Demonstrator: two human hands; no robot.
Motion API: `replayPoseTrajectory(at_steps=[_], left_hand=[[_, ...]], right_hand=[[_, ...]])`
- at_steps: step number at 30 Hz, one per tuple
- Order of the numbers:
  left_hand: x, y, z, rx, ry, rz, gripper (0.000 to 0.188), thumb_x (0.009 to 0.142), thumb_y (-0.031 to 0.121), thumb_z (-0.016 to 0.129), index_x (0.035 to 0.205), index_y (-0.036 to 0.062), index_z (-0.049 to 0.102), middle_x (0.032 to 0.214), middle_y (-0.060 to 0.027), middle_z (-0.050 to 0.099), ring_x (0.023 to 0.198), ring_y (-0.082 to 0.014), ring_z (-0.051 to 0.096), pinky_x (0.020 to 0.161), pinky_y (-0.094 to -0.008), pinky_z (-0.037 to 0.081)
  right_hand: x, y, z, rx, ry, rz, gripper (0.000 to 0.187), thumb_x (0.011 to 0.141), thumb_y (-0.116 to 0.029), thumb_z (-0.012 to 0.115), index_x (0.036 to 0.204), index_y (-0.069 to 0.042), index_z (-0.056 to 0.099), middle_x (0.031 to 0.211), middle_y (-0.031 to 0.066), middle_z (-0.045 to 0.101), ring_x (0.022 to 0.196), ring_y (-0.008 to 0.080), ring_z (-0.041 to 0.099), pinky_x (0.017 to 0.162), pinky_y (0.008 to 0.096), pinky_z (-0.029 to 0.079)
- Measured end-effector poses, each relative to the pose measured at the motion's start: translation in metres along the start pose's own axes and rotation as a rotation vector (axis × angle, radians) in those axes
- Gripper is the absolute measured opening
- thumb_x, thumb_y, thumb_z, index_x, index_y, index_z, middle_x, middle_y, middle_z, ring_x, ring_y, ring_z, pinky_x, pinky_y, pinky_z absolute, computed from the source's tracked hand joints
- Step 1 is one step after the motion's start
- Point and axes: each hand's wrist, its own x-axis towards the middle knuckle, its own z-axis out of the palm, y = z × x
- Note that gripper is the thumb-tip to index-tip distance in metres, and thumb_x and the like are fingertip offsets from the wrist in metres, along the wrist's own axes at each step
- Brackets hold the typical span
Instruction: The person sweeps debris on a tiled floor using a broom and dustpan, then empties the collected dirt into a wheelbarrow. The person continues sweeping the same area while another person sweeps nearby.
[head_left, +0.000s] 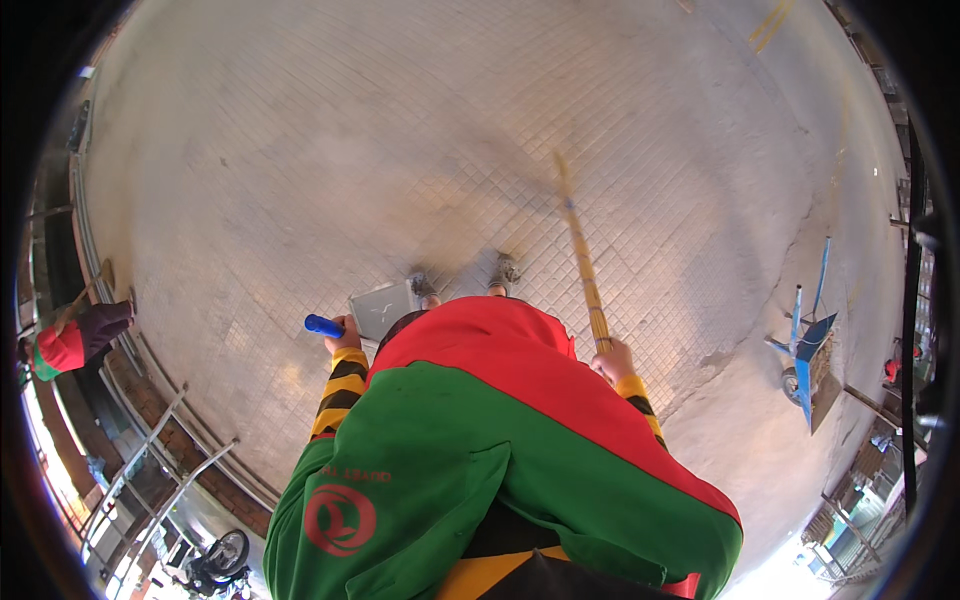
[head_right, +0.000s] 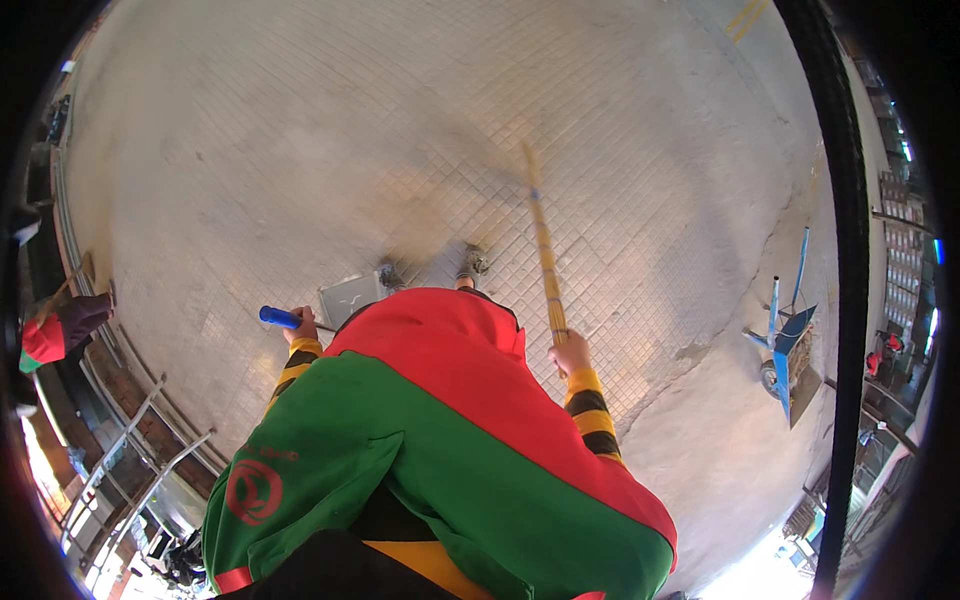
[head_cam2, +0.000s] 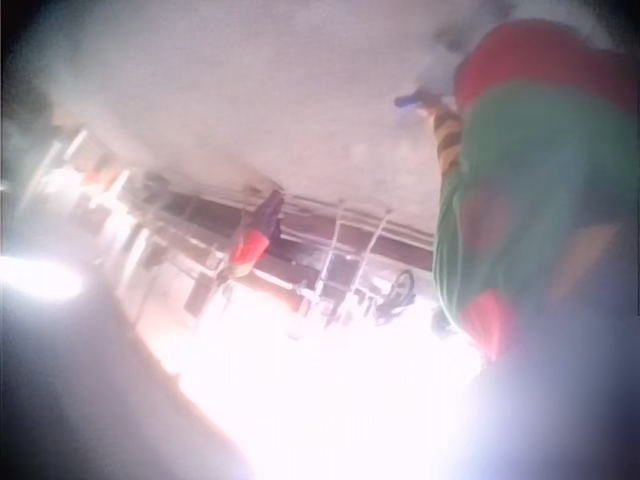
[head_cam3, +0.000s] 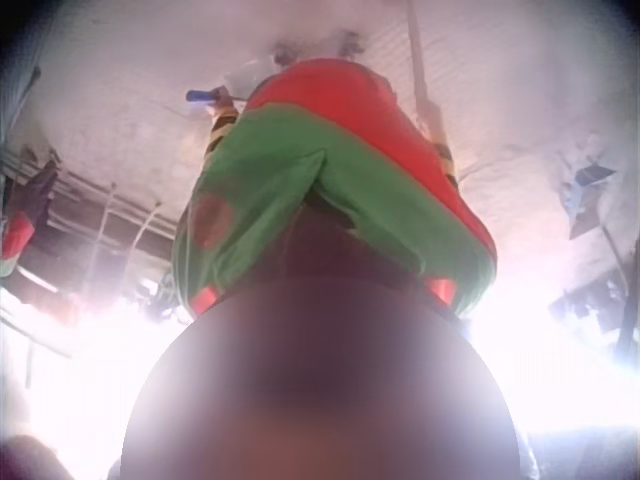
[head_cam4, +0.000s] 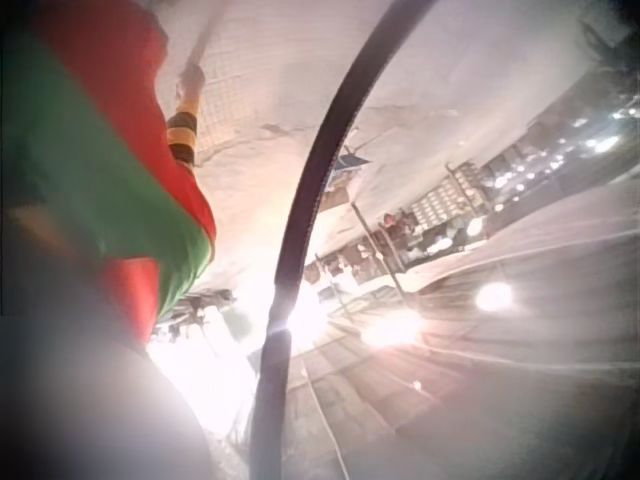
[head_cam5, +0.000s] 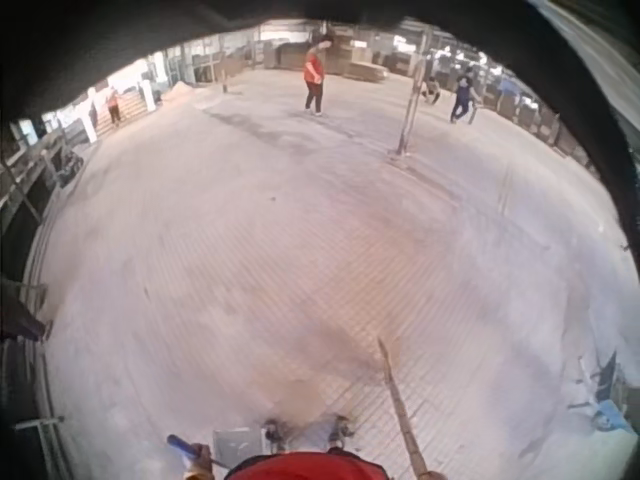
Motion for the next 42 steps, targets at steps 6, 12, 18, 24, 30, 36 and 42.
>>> replayPoseTrajectory(at_steps=[6, 12, 18, 24, 30, 36, 42], left_hand=[[0.000, -0.007, -0.002, -0.016, -0.031, 0.066, 0.019, 0.072, 0.021, 0.064, 0.079, 0.0039, 0.062, 0.067, -0.0084, 0.060, 0.063, -0.0185, 0.057, 0.062, -0.0319, 0.046], [-0.014, 0.001, -0.019, -0.041, 0.008, 0.092, 0.017, 0.074, 0.018, 0.063, 0.079, 0.0019, 0.061, 0.067, -0.0082, 0.060, 0.063, -0.0163, 0.057, 0.060, -0.0301, 0.046], [-0.043, 0.014, -0.020, -0.294, 0.089, 0.039, 0.016, 0.077, 0.015, 0.060, 0.080, -0.0006, 0.056, 0.069, -0.0074, 0.058, 0.062, -0.0144, 0.055, 0.058, -0.0268, 0.046], [-0.093, 0.019, -0.018, -0.253, 0.244, -0.094, 0.018, 0.080, 0.016, 0.057, 0.083, -0.0013, 0.054, 0.069, -0.0086, 0.058, 0.065, -0.0157, 0.056, 0.061, -0.0273, 0.045], [-0.134, 0.015, -0.010, -0.151, 0.307, -0.215, 0.018, 0.079, 0.016, 0.056, 0.082, -0.0014, 0.056, 0.071, -0.0101, 0.060, 0.066, -0.0168, 0.057, 0.063, -0.0282, 0.045], [-0.128, 0.022, 0.023, -0.171, 0.292, -0.171, 0.017, 0.076, 0.015, 0.059, 0.076, -0.0012, 0.058, 0.063, -0.0079, 0.059, 0.055, -0.0158, 0.056, 0.053, -0.0276, 0.046], [-0.079, 0.067, 0.056, -0.270, 0.263, -0.299, 0.012, 0.075, 0.014, 0.059, 0.075, 0.0016, 0.058, 0.062, -0.0066, 0.057, 0.052, -0.0151, 0.055, 0.048, -0.0263, 0.043]], right_hand=[[0.044, 0.055, 0.004, 0.806, 0.204, 0.566, 0.008, 0.062, 0.002, 0.057, 0.058, -0.001, 0.051, 0.050, 0.0085, 0.049, 0.036, 0.0189, 0.047, 0.033, 0.0308, 0.039], [0.156, 0.060, -0.043, 0.998, 0.102, 0.607, 0.017, 0.066, -0.005, 0.050, 0.049, -0.005, 0.045, 0.041, 0.0068, 0.040, 0.030, 0.0196, 0.038, 0.030, 0.0321, 0.035], [0.236, -0.053, 0.045, -0.319, -0.295, 0.028, 0.015, 0.065, -0.009, 0.056, 0.053, -0.005, 0.050, 0.047, 0.0105, 0.052, 0.035, 0.0173, 0.048, 0.031, 0.0357, 0.036], [0.210, -0.192, 0.144, -0.419, -0.363, -0.243, 0.014, 0.052, -0.015, 0.065, 0.054, -0.003, 0.059, 0.052, 0.0131, 0.057, 0.045, 0.0224, 0.056, 0.042, 0.0303, 0.043], [0.198, -0.240, 0.102, -0.441, -0.562, -0.304, 0.015, 0.053, -0.012, 0.064, 0.057, 0.001, 0.057, 0.053, 0.0126, 0.056, 0.049, 0.0210, 0.058, 0.043, 0.0314, 0.045], [0.184, -0.190, 0.027, -0.030, -0.763, -0.347, 0.025, 0.057, -0.007, 0.061, 0.080, -0.001, 0.058, 0.062, 0.0144, 0.058, 0.055, 0.0239, 0.059, 0.049, 0.0346, 0.046], [0.136, -0.072, -0.063, -0.895, -0.112, -0.349, 0.043, 0.072, -0.012, 0.054, 0.113, -0.010, 0.040, 0.089, 0.0143, 0.060, 0.086, 0.0315, 0.059, 0.071, 0.0404, 0.047]])
